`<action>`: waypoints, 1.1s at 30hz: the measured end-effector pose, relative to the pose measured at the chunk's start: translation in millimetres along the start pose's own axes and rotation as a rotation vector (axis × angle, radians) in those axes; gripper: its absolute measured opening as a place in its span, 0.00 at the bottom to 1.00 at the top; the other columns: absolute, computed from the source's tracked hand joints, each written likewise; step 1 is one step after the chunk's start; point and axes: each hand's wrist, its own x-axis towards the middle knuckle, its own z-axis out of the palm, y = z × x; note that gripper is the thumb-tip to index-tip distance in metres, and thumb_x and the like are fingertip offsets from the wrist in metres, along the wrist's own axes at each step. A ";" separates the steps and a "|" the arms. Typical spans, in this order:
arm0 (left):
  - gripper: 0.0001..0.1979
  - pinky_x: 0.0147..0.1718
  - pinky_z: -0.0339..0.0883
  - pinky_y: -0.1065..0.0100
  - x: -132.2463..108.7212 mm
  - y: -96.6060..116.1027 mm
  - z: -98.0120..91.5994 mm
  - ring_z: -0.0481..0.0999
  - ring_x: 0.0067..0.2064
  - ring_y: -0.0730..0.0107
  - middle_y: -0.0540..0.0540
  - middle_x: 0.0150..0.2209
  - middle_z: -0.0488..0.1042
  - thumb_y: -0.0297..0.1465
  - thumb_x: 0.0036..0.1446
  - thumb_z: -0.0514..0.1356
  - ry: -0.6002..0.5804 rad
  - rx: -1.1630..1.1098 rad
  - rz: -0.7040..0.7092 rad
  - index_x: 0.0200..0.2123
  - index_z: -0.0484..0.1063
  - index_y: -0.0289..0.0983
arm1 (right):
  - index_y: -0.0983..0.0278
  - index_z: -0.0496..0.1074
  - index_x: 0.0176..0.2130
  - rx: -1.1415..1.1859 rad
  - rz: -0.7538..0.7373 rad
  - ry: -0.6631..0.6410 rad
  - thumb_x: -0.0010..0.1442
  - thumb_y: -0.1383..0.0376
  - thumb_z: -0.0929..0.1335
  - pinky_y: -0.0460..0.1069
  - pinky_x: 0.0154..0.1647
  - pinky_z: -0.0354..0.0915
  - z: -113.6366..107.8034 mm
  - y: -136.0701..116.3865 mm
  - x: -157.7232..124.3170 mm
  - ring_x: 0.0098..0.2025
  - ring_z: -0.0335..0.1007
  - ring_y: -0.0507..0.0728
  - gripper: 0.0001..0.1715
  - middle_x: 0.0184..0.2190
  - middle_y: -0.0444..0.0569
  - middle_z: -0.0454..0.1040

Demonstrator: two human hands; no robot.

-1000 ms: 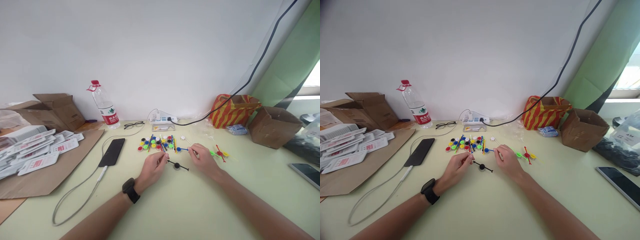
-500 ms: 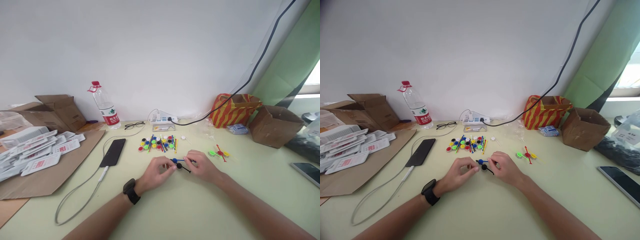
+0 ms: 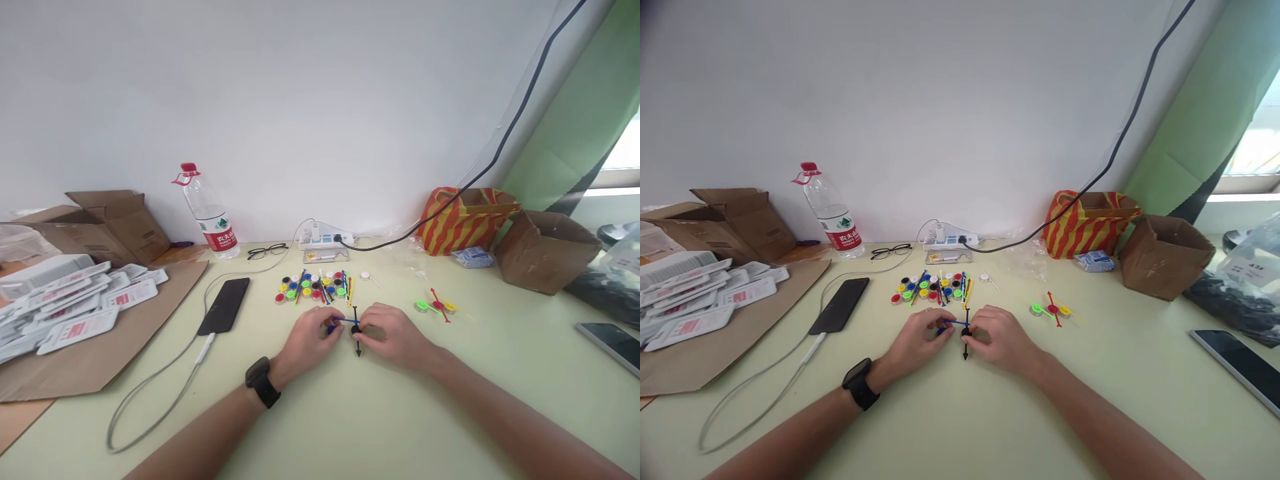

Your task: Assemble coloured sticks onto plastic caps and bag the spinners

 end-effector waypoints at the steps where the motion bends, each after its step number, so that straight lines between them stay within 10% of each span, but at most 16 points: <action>1: 0.10 0.36 0.66 0.65 0.0 -0.4 0.2 0.74 0.36 0.64 0.46 0.35 0.77 0.34 0.63 0.61 0.006 0.006 0.004 0.46 0.78 0.40 | 0.59 0.74 0.34 -0.006 0.013 0.009 0.64 0.62 0.70 0.54 0.40 0.69 -0.4 -1.3 -0.3 0.37 0.74 0.59 0.06 0.33 0.49 0.79; 15: 0.16 0.34 0.72 0.68 -3.9 8.2 -2.4 0.75 0.34 0.70 0.46 0.40 0.75 0.35 0.65 0.61 -0.156 -0.367 -0.010 0.54 0.68 0.41 | 0.60 0.68 0.25 -0.271 0.162 -0.219 0.54 0.73 0.67 0.49 0.30 0.60 -52.9 29.8 -8.2 0.30 0.71 0.55 0.10 0.28 0.46 0.75; 25: 0.14 0.39 0.70 0.64 -4.2 6.0 -3.5 0.72 0.38 0.66 0.46 0.40 0.76 0.35 0.64 0.62 -0.064 -0.180 0.042 0.52 0.70 0.41 | 0.59 0.69 0.26 -0.472 0.351 -0.080 0.55 0.64 0.70 0.51 0.29 0.61 -100.4 59.7 -21.5 0.29 0.71 0.58 0.08 0.28 0.48 0.75; 33: 0.13 0.43 0.75 0.63 -5.4 13.7 -6.2 0.78 0.39 0.65 0.43 0.40 0.80 0.36 0.65 0.62 -0.185 -0.456 0.034 0.51 0.73 0.38 | 0.60 0.73 0.42 -0.263 0.087 0.186 0.65 0.68 0.65 0.55 0.46 0.70 -42.4 11.8 0.9 0.44 0.75 0.61 0.07 0.41 0.53 0.78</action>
